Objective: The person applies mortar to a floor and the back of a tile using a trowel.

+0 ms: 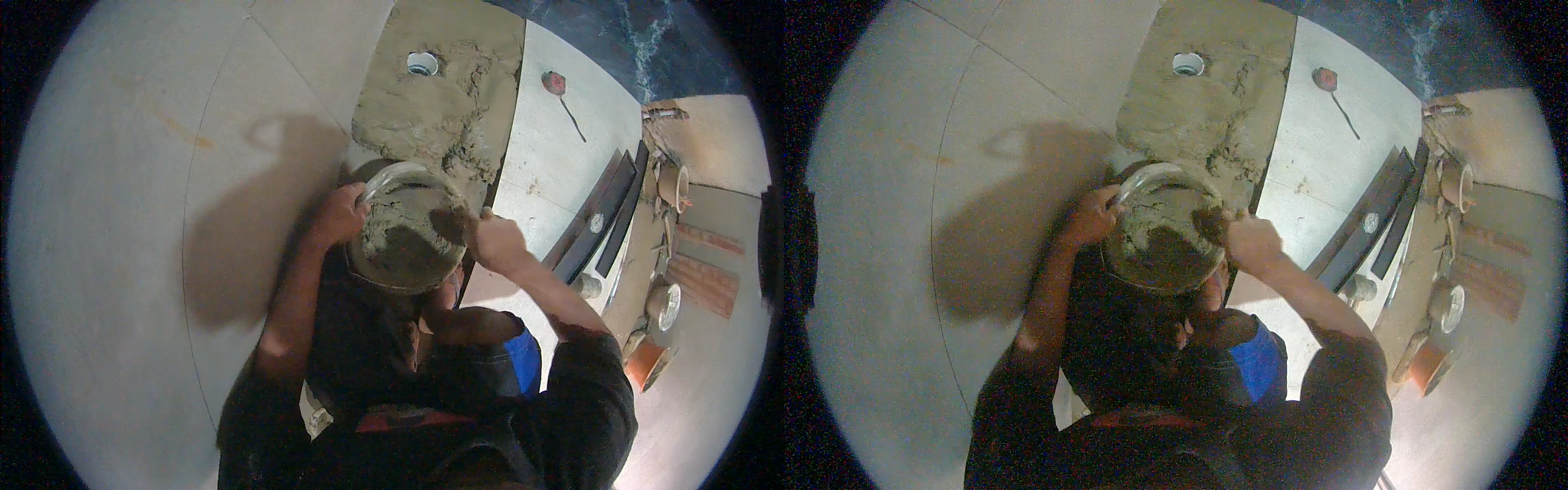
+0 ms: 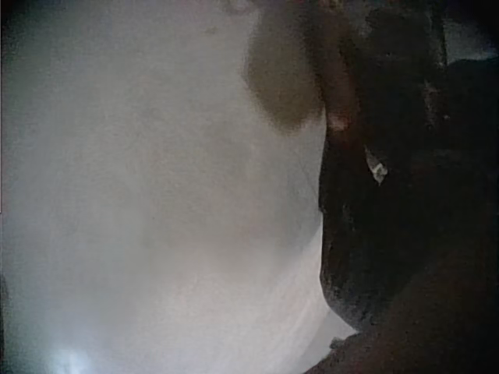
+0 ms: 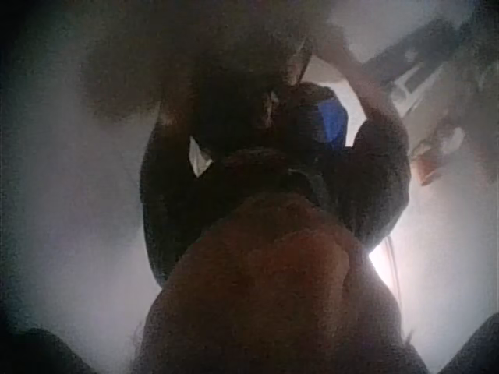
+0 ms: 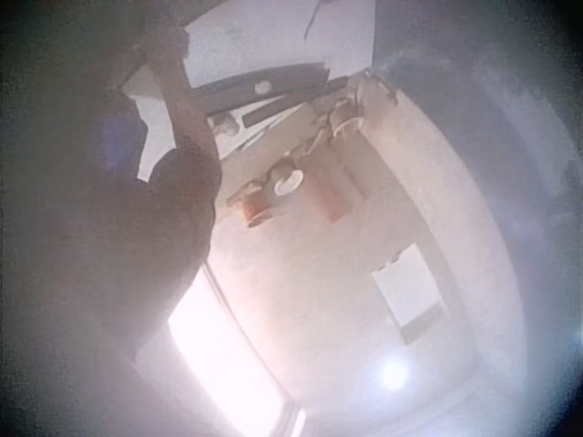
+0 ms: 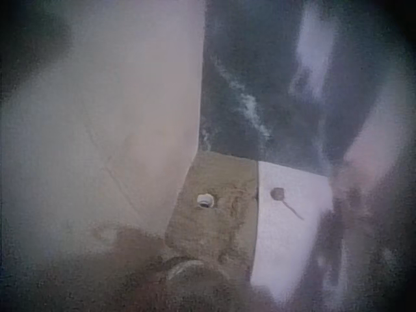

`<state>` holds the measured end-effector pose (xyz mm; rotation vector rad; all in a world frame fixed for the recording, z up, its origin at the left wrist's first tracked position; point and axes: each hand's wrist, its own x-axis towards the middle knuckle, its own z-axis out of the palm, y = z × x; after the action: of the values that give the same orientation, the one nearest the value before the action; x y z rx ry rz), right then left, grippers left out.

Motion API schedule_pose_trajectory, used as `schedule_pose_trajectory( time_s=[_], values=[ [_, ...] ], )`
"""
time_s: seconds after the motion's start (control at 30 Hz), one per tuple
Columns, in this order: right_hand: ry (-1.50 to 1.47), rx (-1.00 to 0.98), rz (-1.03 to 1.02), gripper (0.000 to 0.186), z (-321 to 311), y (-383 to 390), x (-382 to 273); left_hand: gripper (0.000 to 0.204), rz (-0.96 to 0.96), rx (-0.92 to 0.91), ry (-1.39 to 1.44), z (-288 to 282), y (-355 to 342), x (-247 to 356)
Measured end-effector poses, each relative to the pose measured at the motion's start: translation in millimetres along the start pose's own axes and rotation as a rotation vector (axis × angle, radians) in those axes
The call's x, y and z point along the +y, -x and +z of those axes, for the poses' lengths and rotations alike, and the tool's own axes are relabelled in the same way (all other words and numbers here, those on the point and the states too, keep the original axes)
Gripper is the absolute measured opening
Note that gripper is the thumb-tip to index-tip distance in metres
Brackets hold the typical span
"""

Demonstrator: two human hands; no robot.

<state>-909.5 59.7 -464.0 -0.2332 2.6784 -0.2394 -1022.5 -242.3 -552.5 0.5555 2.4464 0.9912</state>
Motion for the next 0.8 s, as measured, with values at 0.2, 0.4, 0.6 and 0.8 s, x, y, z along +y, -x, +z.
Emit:
schedule_pose_trajectory(
  time_s=[0.2, 0.4, 0.6, 0.8],
  values=[
    [0.104, 0.078, -0.108, 0.026, 65.1, -15.9, -22.6, 0.035, -0.016, -0.204, 0.088, -21.3, 6.2, 42.0],
    [0.189, -0.144, -0.325, 0.027, 51.5, 12.9, -8.9, 0.04, 0.017, -0.199, 0.269, -9.5, 17.4, 54.7],
    [0.107, 0.067, 0.019, 0.028, 38.5, 7.0, 6.0, 0.04, 0.085, -0.267, 0.257, -16.5, 15.5, 73.5],
    [-0.616, -0.149, -0.014, 0.026, 111.8, 6.5, 13.4, 0.04, 0.109, -0.308, 0.273, -19.3, 17.6, 72.5]
  ],
)
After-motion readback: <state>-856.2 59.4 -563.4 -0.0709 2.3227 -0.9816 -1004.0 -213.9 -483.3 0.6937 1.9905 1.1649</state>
